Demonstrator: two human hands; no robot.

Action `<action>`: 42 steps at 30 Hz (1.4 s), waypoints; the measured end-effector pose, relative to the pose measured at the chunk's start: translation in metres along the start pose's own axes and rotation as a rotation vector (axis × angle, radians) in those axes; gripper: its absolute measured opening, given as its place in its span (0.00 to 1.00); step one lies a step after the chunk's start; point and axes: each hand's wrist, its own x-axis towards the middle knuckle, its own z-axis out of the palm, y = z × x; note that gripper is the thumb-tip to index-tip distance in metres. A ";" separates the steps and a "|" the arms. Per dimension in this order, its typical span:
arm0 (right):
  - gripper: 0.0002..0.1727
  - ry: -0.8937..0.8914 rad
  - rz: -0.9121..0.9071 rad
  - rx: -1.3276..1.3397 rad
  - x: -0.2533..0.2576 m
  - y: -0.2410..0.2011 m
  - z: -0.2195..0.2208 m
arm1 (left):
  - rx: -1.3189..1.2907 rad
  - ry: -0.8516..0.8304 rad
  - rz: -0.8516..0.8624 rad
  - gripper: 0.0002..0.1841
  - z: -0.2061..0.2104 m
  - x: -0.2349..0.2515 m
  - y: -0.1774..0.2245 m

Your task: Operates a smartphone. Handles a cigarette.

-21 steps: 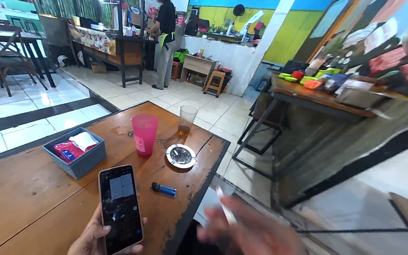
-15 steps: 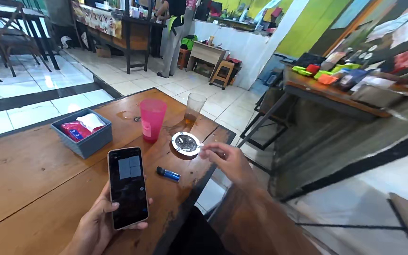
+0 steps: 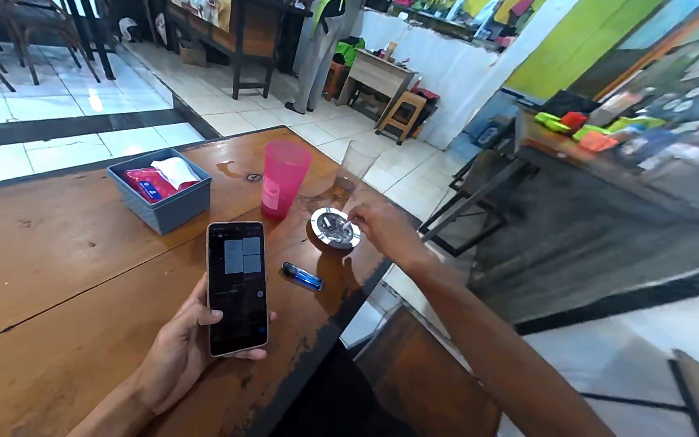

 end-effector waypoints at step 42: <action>0.42 0.047 -0.144 1.600 -0.088 -0.196 0.073 | 0.228 0.068 0.007 0.42 -0.002 -0.005 0.000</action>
